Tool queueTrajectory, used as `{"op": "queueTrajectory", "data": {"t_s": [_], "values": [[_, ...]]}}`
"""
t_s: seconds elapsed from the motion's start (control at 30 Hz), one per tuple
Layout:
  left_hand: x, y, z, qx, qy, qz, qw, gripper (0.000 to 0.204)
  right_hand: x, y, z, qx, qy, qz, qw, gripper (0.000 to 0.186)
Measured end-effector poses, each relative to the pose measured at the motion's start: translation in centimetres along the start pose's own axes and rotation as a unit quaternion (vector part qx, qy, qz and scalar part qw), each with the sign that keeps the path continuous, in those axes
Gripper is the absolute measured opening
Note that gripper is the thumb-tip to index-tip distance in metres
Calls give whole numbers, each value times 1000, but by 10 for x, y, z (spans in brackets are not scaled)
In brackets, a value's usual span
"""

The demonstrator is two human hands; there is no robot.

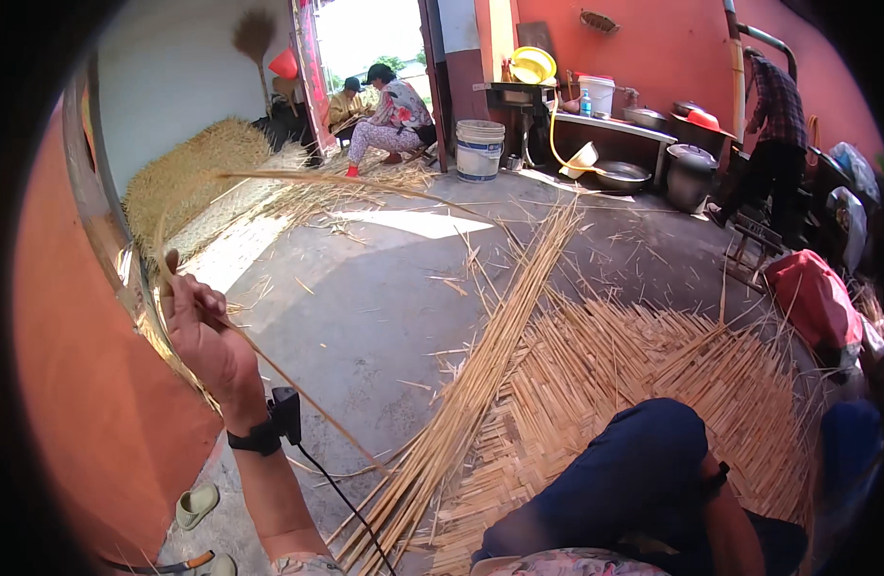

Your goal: Weaving thin strips of bamboo or similar plant material into a large mat on the floor.

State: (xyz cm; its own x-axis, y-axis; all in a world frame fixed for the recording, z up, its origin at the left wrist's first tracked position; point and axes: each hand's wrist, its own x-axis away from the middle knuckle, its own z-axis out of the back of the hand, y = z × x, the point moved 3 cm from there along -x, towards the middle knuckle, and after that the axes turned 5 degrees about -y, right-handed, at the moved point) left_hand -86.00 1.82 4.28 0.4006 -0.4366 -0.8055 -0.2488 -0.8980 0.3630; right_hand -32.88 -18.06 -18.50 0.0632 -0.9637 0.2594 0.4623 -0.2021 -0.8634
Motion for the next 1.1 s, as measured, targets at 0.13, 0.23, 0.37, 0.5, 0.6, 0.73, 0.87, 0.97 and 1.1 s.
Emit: {"op": "queueTrajectory", "data": {"t_s": [0.13, 0.23, 0.37, 0.5, 0.6, 0.73, 0.87, 0.97, 1.1], "values": [[-5, 100, -139, -144, -157, -413, 885, 31, -6, 0, 9, 12, 7, 11, 1000, 51], [19, 94, -218, -128, -300, -426, 844, 29, 1, -2, 30, 19, 26, 9, 999, 51], [50, 72, -314, -20, -403, -386, 830, 37, -6, 2, 34, 5, 22, 25, 999, 51], [126, 27, -356, -91, -565, -395, 719, 48, 9, 15, 63, -12, 143, 52, 988, 52], [176, -16, -365, -100, -640, -386, 656, 46, 34, -41, 62, -103, 352, 164, 916, 41], [212, -49, -381, -70, -708, -316, 628, 44, 86, -104, 60, -186, 301, 229, 907, 43], [218, -68, -399, -46, -723, -211, 656, 43, 112, -127, 33, 75, 216, 179, 957, 39], [224, -62, -402, -108, -779, -217, 578, 41, 116, -136, 27, 302, 399, 319, 805, 44], [230, -46, -397, -58, -796, -186, 574, 33, 102, -120, 34, 427, 653, 186, 598, 25]]}}
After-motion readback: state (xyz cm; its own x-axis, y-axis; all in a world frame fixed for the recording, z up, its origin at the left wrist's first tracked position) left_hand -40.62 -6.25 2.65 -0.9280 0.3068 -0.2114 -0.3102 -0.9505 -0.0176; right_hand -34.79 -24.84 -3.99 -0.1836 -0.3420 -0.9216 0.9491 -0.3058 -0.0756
